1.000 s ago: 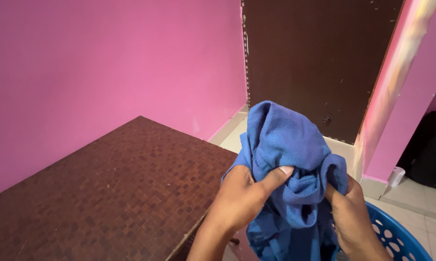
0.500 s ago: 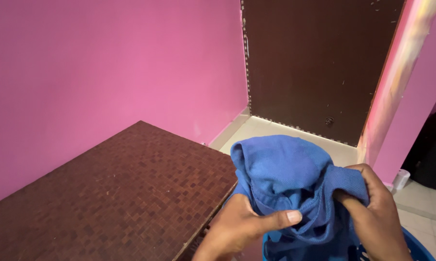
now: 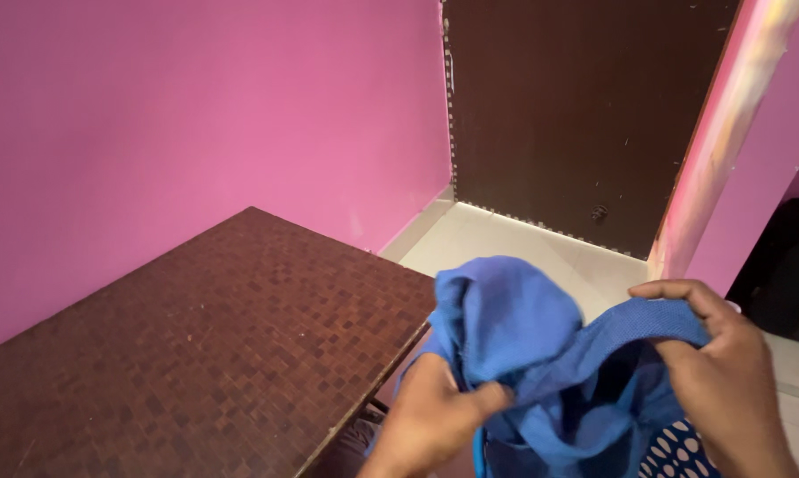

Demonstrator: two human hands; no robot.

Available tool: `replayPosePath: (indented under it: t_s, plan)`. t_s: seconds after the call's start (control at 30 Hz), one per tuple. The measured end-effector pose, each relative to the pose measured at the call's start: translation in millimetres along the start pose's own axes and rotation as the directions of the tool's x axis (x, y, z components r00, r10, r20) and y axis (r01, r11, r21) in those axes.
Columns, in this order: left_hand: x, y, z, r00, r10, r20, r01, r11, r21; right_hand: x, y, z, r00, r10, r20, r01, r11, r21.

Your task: The person folds a dark garment and places it into a suitcase. They then retrieve a blue shirt from a laundry basket, spread it on a table, and fasten the buttons from the collar down to the mid-chest.

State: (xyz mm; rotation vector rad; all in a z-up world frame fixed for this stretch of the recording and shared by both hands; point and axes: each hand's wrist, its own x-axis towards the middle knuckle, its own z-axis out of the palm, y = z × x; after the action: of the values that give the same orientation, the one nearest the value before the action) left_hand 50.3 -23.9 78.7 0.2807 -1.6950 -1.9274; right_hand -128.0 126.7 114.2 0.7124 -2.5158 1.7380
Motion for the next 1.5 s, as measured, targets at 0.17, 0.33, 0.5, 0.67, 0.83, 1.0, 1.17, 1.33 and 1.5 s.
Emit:
replayPosePath:
  t_s: [0.17, 0.33, 0.5, 0.67, 0.83, 1.0, 1.17, 1.33, 1.5]
  plan:
    - [1.1, -14.3, -5.5, 0.809, -0.451, -0.377, 0.554, 0.799, 0.233, 17.4, 37.6, -13.4, 0.97, -0.227, -0.082, 0.237, 0.959, 0.154]
    - [17.3, -71.4, 7.8, 0.834, -0.535, -0.135, 0.521, 0.844, -0.126, 26.3, 46.4, -21.8, 0.953, -0.237, 0.19, 0.129, 0.881, 0.456]
    - [16.6, -69.4, 39.2, 0.932, -0.3, 0.202, 0.241, 0.932, 0.272, 15.2, 22.6, -7.2, 0.945, -0.033, 0.327, -0.019, 0.988, 0.156]
    - [-0.2, -24.5, 38.0, 0.853, -0.48, -0.205, 0.435, 0.437, 0.787, 19.7, 22.4, -10.3, 0.993, -0.032, 0.113, 0.016, 0.99, 0.138]
    - [-0.3, -14.3, 44.2, 0.928, 0.371, 0.039, -0.324, 0.749, 0.578, 6.0, 5.1, 6.9, 0.966, -0.031, 0.256, 0.051, 0.996, -0.069]
    - [8.2, -11.4, 54.9, 0.975, -0.043, -0.219, 0.122, 0.924, 0.363, -2.8, 0.1, 15.8, 0.889, -0.245, 0.387, 0.294, 0.953, -0.071]
    - [5.4, -14.2, 28.5, 0.948, -0.017, -0.317, 0.077, 0.981, 0.18, 7.2, 11.6, 14.7, 0.974, -0.008, 0.228, 0.075, 0.955, -0.288]
    - [8.5, -23.8, -17.4, 0.925, -0.05, -0.377, -0.013, 0.987, -0.161, 22.5, 28.6, 2.9, 0.995, -0.07, 0.067, 0.086, 0.954, -0.289]
    - [6.2, -38.4, -32.9, 0.918, -0.144, -0.368, 0.112, 0.988, -0.108, 21.9, 32.5, 6.5, 0.925, 0.193, 0.327, -0.221, 0.974, 0.05]
